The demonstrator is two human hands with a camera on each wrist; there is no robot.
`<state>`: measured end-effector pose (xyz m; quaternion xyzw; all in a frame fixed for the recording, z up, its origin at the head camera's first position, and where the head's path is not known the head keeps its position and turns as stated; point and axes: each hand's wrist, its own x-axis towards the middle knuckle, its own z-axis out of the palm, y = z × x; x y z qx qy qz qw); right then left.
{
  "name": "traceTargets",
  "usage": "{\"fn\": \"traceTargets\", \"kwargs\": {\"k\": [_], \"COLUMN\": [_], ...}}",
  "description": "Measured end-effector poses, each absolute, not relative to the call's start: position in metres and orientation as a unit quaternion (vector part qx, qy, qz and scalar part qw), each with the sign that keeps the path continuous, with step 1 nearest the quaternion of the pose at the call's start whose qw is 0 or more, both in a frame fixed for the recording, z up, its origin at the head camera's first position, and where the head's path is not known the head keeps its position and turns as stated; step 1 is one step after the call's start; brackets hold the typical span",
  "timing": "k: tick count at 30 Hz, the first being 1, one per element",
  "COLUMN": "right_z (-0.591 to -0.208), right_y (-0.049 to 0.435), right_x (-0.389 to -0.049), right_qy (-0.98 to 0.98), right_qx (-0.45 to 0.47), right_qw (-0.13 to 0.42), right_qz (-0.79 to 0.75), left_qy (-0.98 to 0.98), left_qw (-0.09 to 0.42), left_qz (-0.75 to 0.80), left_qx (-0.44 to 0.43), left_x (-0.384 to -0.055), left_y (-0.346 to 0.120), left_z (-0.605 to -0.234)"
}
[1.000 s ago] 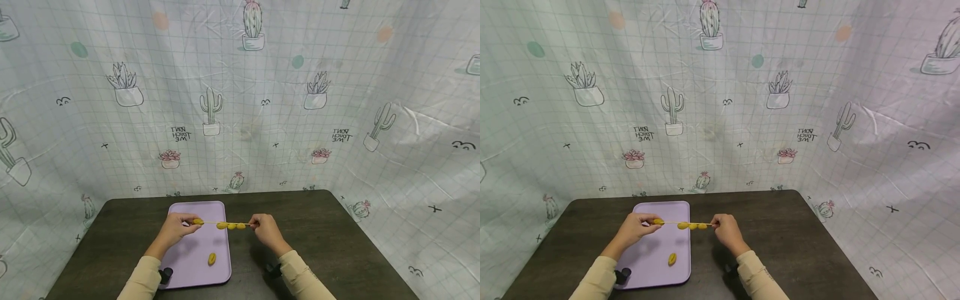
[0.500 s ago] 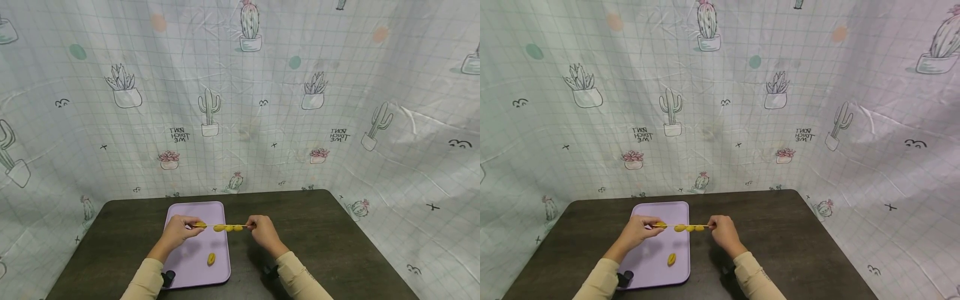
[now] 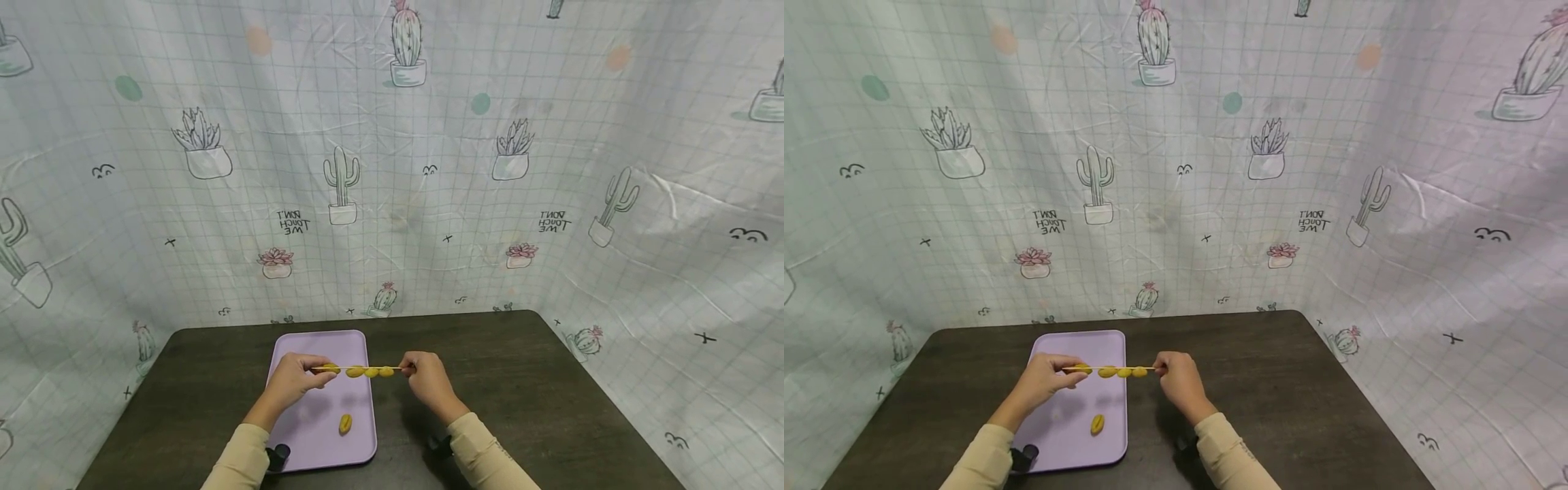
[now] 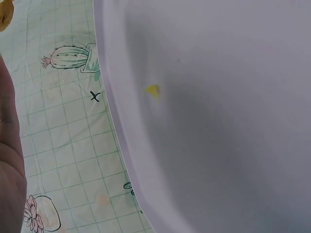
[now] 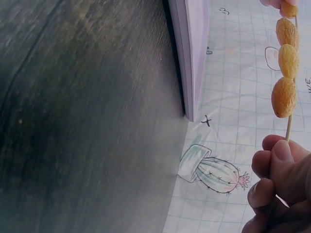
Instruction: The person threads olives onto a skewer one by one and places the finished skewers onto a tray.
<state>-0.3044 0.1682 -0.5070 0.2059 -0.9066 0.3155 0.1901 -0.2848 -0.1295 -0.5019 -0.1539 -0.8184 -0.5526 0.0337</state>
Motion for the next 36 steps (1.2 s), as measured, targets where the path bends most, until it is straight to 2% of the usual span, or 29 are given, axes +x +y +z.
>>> {"fn": "traceTargets", "kwargs": {"k": [17, 27, 36], "right_z": [-0.510, -0.511, -0.506], "right_y": [0.160, 0.160, 0.175], "right_x": [-0.302, -0.303, -0.307], "right_qy": [-0.895, -0.889, -0.891], "right_qx": [0.217, 0.204, 0.159], "right_qw": [0.208, 0.165, 0.146], "right_qz": [0.330, 0.375, 0.400], "left_qy": [-0.800, -0.798, -0.889], "left_qw": [0.023, 0.009, -0.027], "left_qz": [-0.581, -0.583, -0.416], "left_qx": [-0.151, -0.150, -0.192], "left_x": [-0.284, -0.285, -0.278], "left_y": [-0.128, -0.132, -0.134], "left_z": [-0.508, -0.510, -0.505]}}
